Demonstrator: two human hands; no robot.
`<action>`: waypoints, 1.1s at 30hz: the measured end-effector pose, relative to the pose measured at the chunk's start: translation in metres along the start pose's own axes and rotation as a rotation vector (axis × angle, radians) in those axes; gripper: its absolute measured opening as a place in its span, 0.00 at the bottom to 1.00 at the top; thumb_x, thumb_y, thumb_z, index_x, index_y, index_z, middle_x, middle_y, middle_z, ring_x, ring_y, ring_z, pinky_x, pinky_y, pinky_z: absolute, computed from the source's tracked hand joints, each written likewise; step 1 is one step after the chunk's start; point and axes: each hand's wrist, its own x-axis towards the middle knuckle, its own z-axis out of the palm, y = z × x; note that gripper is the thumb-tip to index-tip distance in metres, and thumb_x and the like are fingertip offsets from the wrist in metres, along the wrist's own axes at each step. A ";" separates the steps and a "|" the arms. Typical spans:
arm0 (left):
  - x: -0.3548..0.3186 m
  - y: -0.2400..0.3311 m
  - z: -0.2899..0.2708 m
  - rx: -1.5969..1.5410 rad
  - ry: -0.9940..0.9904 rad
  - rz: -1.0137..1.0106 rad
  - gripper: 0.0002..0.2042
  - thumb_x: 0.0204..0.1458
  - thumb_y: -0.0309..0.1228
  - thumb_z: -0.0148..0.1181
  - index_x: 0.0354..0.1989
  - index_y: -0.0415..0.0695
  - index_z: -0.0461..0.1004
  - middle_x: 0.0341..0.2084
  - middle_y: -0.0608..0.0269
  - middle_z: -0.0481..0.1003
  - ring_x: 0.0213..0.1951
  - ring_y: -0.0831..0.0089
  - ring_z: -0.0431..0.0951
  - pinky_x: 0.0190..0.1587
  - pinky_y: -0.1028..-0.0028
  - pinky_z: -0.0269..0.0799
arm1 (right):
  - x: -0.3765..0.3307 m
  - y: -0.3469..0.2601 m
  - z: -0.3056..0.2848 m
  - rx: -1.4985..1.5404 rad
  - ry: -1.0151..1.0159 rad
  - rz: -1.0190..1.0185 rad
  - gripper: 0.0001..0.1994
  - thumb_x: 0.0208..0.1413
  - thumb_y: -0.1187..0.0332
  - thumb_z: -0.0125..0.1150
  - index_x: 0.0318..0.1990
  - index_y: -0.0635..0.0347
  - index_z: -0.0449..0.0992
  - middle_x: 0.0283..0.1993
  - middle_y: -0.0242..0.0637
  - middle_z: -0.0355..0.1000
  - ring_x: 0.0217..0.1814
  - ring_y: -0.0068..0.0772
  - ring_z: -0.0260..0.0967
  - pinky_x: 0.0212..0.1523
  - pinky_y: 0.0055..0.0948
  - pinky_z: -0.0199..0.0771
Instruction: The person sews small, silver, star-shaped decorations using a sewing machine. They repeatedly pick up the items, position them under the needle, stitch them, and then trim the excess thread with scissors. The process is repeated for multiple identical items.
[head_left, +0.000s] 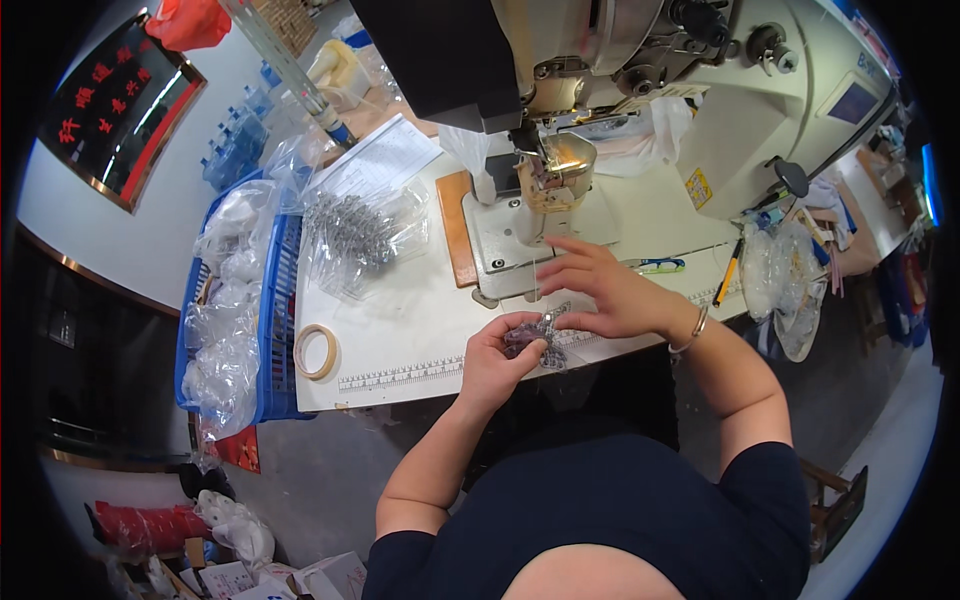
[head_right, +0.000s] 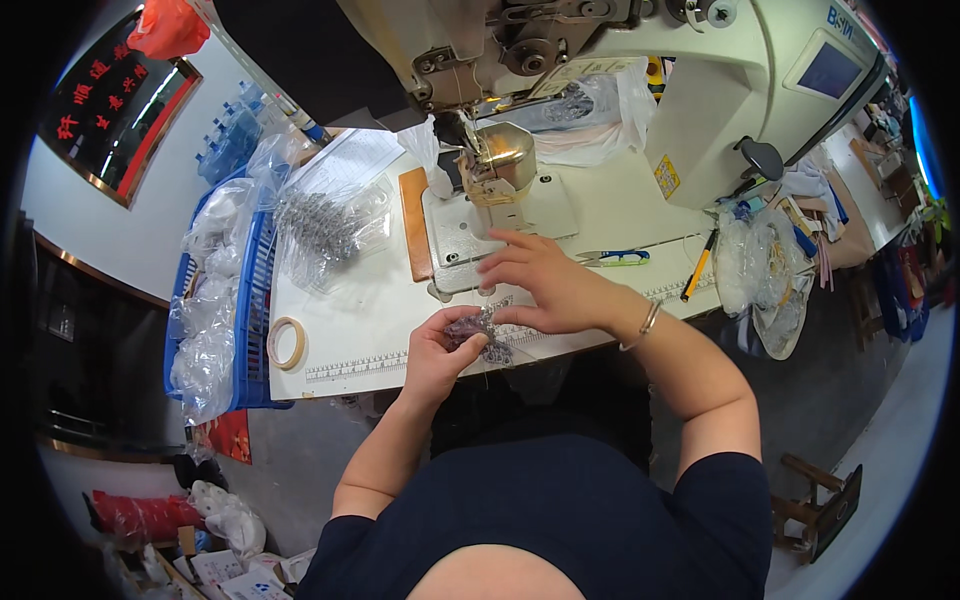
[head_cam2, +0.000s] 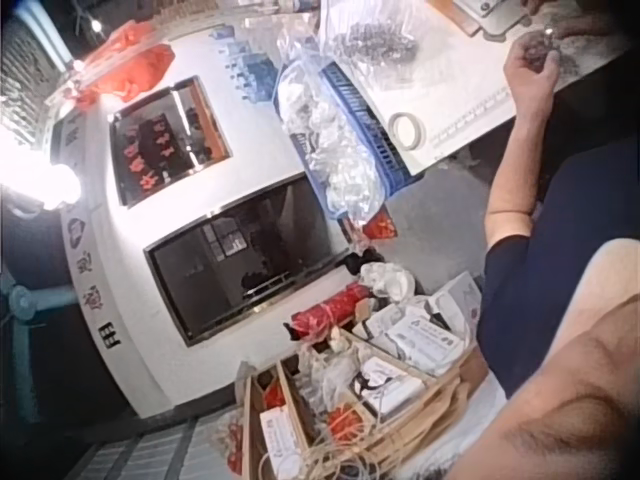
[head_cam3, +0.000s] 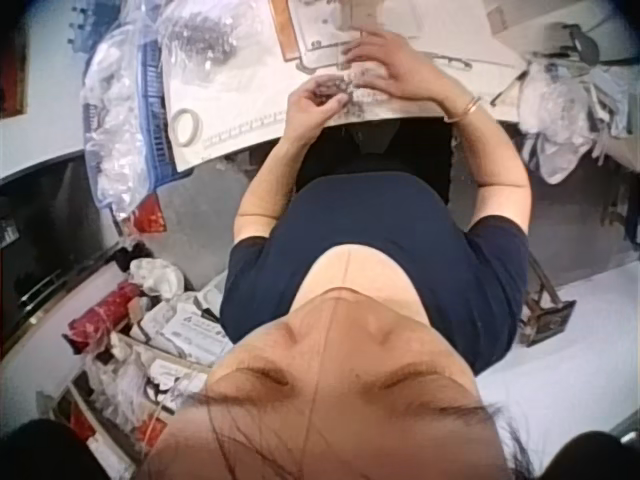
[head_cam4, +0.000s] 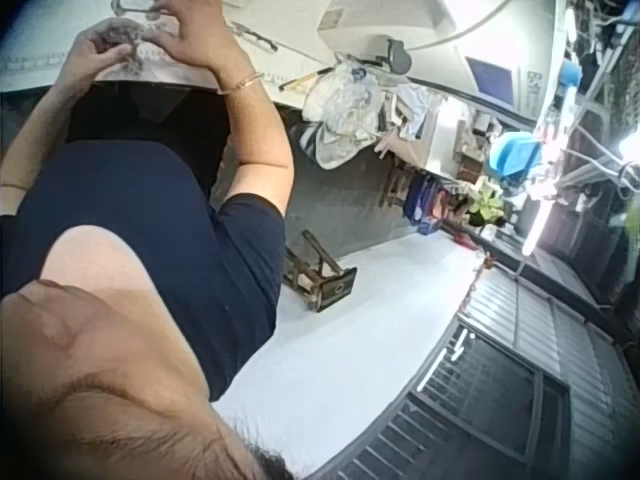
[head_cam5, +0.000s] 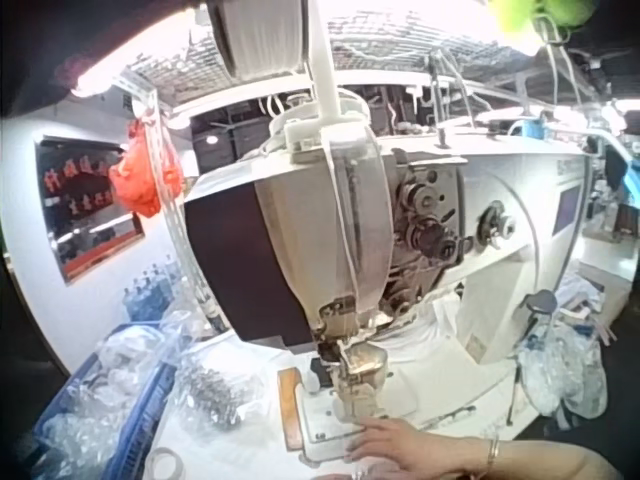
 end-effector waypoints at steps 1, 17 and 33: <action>0.000 0.002 0.000 0.014 -0.013 -0.018 0.15 0.46 0.20 0.59 0.45 0.36 0.70 0.34 0.63 0.75 0.34 0.82 0.74 0.38 0.82 0.71 | 0.002 0.001 -0.004 0.016 -0.077 0.009 0.16 0.45 0.59 0.64 0.40 0.53 0.73 0.49 0.35 0.66 0.62 0.44 0.53 0.61 0.42 0.51; 0.004 -0.011 -0.007 -0.054 -0.099 -0.166 0.16 0.45 0.23 0.61 0.45 0.38 0.71 0.31 0.65 0.74 0.31 0.83 0.73 0.36 0.83 0.71 | 0.001 -0.001 -0.003 -0.010 -0.188 0.084 0.12 0.41 0.59 0.67 0.31 0.51 0.74 0.33 0.28 0.68 0.49 0.33 0.60 0.55 0.37 0.51; -0.006 -0.001 -0.014 -0.155 -0.248 -0.159 0.21 0.45 0.18 0.62 0.50 0.34 0.67 0.37 0.60 0.74 0.38 0.77 0.75 0.43 0.78 0.72 | 0.000 -0.008 -0.008 -0.027 -0.231 0.049 0.11 0.40 0.61 0.67 0.31 0.50 0.75 0.37 0.30 0.67 0.53 0.34 0.59 0.58 0.41 0.48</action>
